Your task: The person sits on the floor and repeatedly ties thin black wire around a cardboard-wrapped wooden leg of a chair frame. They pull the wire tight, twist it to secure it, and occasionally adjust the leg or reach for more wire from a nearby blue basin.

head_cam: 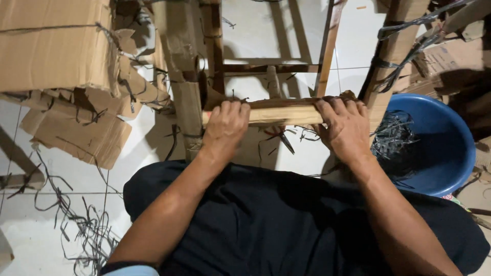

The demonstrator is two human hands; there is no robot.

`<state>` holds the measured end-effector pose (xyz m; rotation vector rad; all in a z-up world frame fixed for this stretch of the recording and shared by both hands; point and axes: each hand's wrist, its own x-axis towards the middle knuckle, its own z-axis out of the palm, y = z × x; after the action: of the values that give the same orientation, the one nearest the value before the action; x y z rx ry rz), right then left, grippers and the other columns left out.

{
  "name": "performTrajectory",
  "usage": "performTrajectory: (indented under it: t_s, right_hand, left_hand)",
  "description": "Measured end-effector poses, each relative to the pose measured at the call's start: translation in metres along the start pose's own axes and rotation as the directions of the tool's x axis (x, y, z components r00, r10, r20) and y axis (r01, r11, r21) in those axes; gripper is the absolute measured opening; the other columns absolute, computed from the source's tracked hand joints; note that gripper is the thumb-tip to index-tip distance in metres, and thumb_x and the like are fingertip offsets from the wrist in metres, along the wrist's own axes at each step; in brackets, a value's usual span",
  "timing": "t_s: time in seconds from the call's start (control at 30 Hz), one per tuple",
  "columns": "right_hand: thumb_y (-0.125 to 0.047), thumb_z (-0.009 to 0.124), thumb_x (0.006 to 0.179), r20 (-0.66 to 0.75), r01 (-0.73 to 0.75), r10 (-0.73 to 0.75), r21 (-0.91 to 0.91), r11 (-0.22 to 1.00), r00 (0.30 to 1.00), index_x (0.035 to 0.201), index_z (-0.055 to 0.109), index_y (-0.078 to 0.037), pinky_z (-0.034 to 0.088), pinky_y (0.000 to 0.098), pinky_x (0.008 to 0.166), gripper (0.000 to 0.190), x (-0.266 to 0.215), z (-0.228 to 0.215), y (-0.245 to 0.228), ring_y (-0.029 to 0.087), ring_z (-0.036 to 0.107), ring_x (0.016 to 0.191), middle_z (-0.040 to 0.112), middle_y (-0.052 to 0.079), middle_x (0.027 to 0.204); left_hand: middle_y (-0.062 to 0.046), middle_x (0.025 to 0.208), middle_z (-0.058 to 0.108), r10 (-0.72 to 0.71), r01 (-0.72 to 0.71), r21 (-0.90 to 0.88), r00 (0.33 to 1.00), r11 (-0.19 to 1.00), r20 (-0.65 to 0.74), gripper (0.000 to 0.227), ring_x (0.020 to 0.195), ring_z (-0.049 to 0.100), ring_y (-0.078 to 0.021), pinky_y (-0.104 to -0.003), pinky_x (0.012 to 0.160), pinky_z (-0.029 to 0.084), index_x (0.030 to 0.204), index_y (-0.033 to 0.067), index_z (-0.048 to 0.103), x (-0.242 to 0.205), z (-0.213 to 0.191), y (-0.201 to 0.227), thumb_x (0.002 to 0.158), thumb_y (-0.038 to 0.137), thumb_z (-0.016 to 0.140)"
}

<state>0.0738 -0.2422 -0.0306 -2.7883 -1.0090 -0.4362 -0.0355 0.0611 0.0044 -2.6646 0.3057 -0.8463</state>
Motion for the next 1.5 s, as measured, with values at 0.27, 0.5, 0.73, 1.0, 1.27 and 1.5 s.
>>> performTrajectory:
  t_s: [0.27, 0.5, 0.73, 1.0, 1.27, 1.5]
  right_hand:
    - [-0.042, 0.081, 0.077, 0.044, -0.039, 0.039, -0.007, 0.999, 0.998, 0.123, 0.061, -0.029, 0.044, 0.0442, 0.103, 0.052, 0.005, 0.0, 0.0, 0.026, 0.07, 0.103, 0.071, -0.001, 0.108]
    - [-0.038, 0.074, 0.082, 0.081, -0.022, 0.026, -0.053, 0.998, 0.996, 0.097, 0.057, -0.024, 0.052, 0.0443, 0.088, 0.026, 0.009, 0.025, 0.021, 0.026, 0.072, 0.083, 0.066, -0.001, 0.084]
    - [-0.041, 0.068, 0.084, -0.057, 0.029, -0.038, -0.143, 0.989, 0.998, 0.093, 0.057, -0.024, 0.052, 0.0389, 0.085, 0.022, 0.004, 0.048, 0.031, 0.025, 0.072, 0.082, 0.065, 0.0, 0.083]
    - [-0.041, 0.069, 0.079, -0.13, 0.058, -0.075, -0.133, 0.989, 0.989, 0.085, 0.055, -0.023, 0.051, 0.0372, 0.075, 0.023, 0.011, 0.041, 0.025, 0.024, 0.069, 0.072, 0.061, 0.0, 0.075]
    - [-0.046, 0.074, 0.075, -0.1, 0.04, -0.048, -0.076, 0.996, 0.994, 0.087, 0.056, -0.022, 0.051, 0.0368, 0.077, 0.032, 0.006, 0.043, 0.025, 0.025, 0.07, 0.076, 0.063, -0.001, 0.077]
    - [-0.033, 0.075, 0.07, 0.089, 0.04, -0.037, -0.033, 0.999, 0.995, 0.09, 0.055, -0.018, 0.052, 0.0399, 0.071, 0.032, 0.014, 0.006, 0.017, 0.029, 0.07, 0.074, 0.063, 0.003, 0.075]
  left_hand:
    - [-0.001, 0.058, 0.06, 0.007, 0.023, -0.182, 0.987, 0.983, 0.16, 0.017, 0.048, 0.066, -0.0258, -0.039, 0.043, 0.052, 0.085, 0.0183, 0.06, -0.002, 0.021, -0.011, 0.072, 0.015, 0.071]
    - [0.003, 0.057, 0.058, 0.027, -0.012, -0.152, 0.995, 0.988, 0.094, 0.016, 0.046, 0.065, -0.0209, -0.033, 0.041, 0.05, 0.073, 0.0216, 0.059, 0.001, 0.025, -0.015, 0.071, 0.013, 0.071]
    - [-0.015, 0.114, 0.065, 0.18, 0.015, -0.429, 0.895, 0.903, 0.409, 0.07, 0.096, 0.071, -0.0363, -0.048, 0.068, 0.061, 0.125, 0.0112, 0.058, 0.029, -0.008, -0.007, 0.066, 0.031, 0.09]
    - [-0.007, 0.091, 0.057, 0.134, -0.028, -0.533, 0.978, 0.846, 0.161, 0.031, 0.084, 0.066, -0.0316, -0.043, 0.061, 0.053, 0.104, 0.0087, 0.057, 0.076, 0.079, 0.12, 0.083, 0.026, 0.071]
    - [-0.002, 0.079, 0.065, 0.105, 0.037, -0.493, 0.961, 0.869, 0.256, 0.009, 0.075, 0.07, -0.0235, -0.037, 0.061, 0.053, 0.092, 0.0165, 0.06, 0.092, 0.06, 0.119, 0.084, 0.02, 0.062]
    - [-0.01, 0.074, 0.07, 0.14, 0.228, -0.623, 0.864, 0.749, 0.484, 0.008, 0.073, 0.073, -0.0367, -0.049, 0.063, 0.056, 0.084, 0.0105, 0.065, 0.109, 0.047, 0.119, 0.081, 0.01, 0.058]
